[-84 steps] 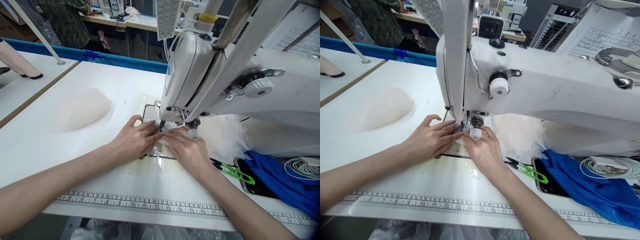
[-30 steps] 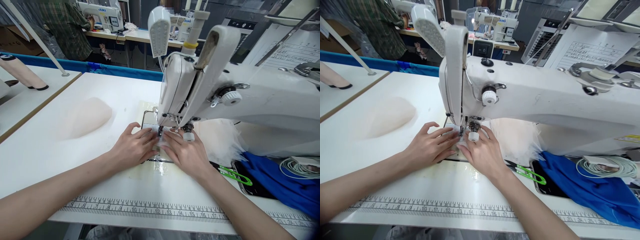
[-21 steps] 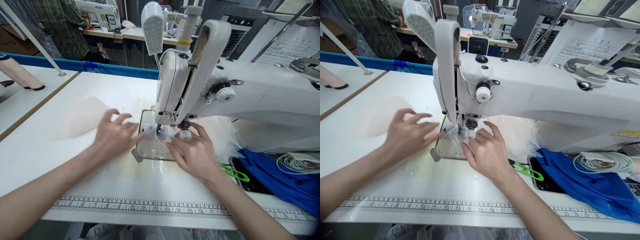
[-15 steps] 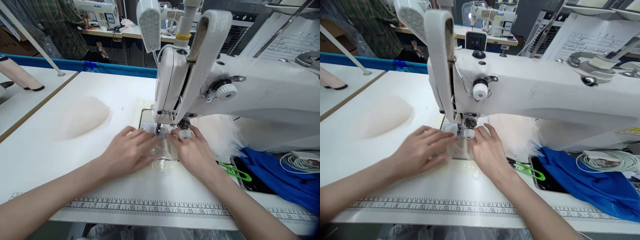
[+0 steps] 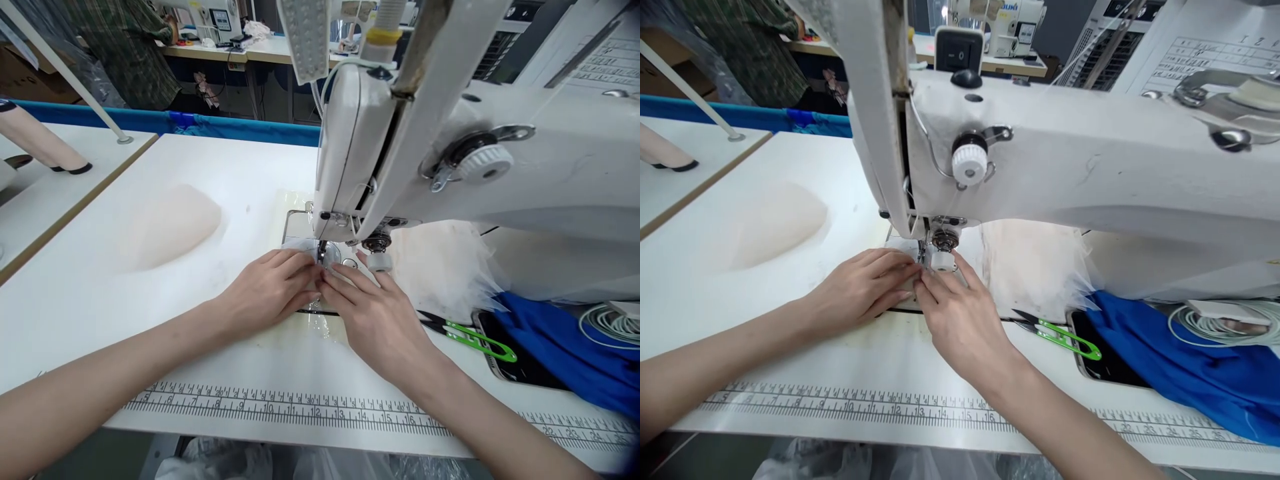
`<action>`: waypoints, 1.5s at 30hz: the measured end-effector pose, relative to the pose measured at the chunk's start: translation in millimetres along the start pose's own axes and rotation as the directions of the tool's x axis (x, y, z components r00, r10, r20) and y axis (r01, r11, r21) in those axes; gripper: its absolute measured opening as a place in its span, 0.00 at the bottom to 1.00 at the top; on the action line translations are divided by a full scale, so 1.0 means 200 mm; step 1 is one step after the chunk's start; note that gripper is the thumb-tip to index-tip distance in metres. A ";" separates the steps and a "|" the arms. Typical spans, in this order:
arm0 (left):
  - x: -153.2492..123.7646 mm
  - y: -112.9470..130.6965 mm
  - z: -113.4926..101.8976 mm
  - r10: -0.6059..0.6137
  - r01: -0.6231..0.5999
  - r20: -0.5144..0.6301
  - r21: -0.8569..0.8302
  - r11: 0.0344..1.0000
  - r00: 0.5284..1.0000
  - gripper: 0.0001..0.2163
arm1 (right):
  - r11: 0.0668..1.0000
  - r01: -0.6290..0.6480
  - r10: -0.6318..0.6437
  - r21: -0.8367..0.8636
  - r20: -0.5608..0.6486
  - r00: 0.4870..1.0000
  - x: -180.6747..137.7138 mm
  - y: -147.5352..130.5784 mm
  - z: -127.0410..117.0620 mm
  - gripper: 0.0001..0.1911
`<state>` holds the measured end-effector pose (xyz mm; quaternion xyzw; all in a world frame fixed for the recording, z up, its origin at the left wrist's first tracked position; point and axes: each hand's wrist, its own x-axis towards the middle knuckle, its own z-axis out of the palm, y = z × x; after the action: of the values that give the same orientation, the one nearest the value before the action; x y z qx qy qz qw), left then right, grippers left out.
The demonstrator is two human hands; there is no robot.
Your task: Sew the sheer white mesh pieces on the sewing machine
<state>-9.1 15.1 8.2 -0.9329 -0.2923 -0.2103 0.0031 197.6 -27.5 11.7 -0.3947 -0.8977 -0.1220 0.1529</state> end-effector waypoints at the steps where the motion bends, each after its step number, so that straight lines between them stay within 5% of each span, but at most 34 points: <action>1: 0.00 0.00 0.01 -0.001 0.001 0.016 0.007 1.000 1.000 0.17 | 1.000 -0.005 0.005 0.000 -0.005 1.000 0.00 0.00 0.00 0.20; 13: -0.02 0.00 0.02 0.064 -0.068 0.030 0.200 0.977 0.998 0.22 | 0.997 -0.054 0.056 -0.052 0.041 0.998 0.04 0.05 0.04 0.23; 33: -0.02 0.00 0.03 0.050 -0.048 -0.005 0.196 0.980 0.999 0.22 | 0.992 -0.051 0.059 -0.114 0.066 0.996 0.04 0.05 0.05 0.25; 42: -0.05 -0.01 0.01 0.107 -0.095 -0.108 0.109 0.989 0.988 0.15 | 0.993 0.040 -0.059 -0.114 -0.175 0.983 0.04 0.07 0.07 0.14; 45: -0.05 -0.01 0.01 0.035 -0.029 -0.092 0.069 0.997 0.995 0.14 | 0.997 0.050 -0.064 -0.066 -0.223 0.973 0.05 0.07 0.07 0.12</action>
<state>-16.7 10.8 2.1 -0.9260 -0.2838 -0.2435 0.0515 199.3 -7.5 4.1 -0.3569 -0.8817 -0.1969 0.2379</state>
